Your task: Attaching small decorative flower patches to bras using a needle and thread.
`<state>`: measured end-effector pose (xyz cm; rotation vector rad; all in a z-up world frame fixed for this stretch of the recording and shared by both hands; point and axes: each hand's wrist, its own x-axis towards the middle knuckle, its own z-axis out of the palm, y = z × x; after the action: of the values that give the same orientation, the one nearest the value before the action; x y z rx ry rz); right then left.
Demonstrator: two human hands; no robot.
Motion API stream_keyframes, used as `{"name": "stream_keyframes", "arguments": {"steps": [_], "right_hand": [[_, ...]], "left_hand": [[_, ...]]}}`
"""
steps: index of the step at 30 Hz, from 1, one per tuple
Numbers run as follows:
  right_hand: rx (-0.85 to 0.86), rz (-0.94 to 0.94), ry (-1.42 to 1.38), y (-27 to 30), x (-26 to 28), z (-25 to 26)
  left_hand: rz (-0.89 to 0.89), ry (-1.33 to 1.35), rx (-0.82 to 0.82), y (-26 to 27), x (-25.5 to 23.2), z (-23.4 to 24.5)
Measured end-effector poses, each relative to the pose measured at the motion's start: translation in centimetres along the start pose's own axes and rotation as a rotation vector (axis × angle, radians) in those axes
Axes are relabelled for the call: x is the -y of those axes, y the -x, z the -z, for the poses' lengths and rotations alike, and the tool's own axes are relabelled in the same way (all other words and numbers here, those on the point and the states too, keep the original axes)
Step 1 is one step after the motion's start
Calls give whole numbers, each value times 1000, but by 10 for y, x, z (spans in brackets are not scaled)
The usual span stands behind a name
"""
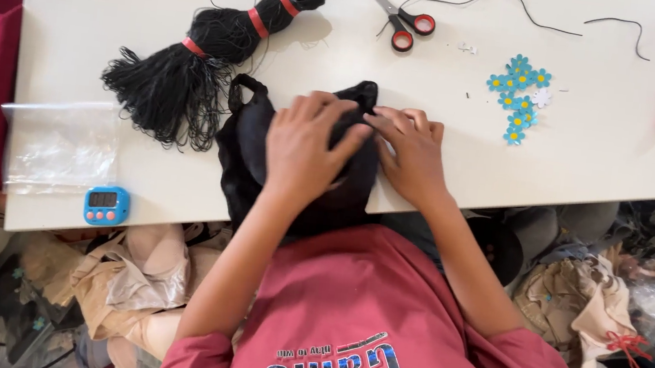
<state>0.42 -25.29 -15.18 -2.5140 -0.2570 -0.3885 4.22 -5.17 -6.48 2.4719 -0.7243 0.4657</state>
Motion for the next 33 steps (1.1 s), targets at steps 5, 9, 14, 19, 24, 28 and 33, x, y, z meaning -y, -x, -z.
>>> {"name": "stream_keyframes", "arguments": {"steps": [5, 9, 14, 19, 24, 28, 33], "right_hand": [[53, 37, -55, 0, -54, -12], [57, -87, -166, -23, -58, 34], [-239, -11, -40, -80, -100, 54], [-198, -22, 83, -138, -99, 29], [-16, -118, 371, -157, -100, 1], [111, -174, 578, -151, -104, 2], [223, -275, 536, -134, -89, 33]], "left_hand": [[6, 157, 445, -3, 11, -58], [-138, 84, 319, 1, 15, -45], [-248, 323, 297, -5, 67, -66], [43, 735, 128, -27, 76, -50], [131, 882, -3, -49, 45, -32], [225, 647, 93, -73, 41, -68], [206, 390, 103, -108, 57, -151]]}}
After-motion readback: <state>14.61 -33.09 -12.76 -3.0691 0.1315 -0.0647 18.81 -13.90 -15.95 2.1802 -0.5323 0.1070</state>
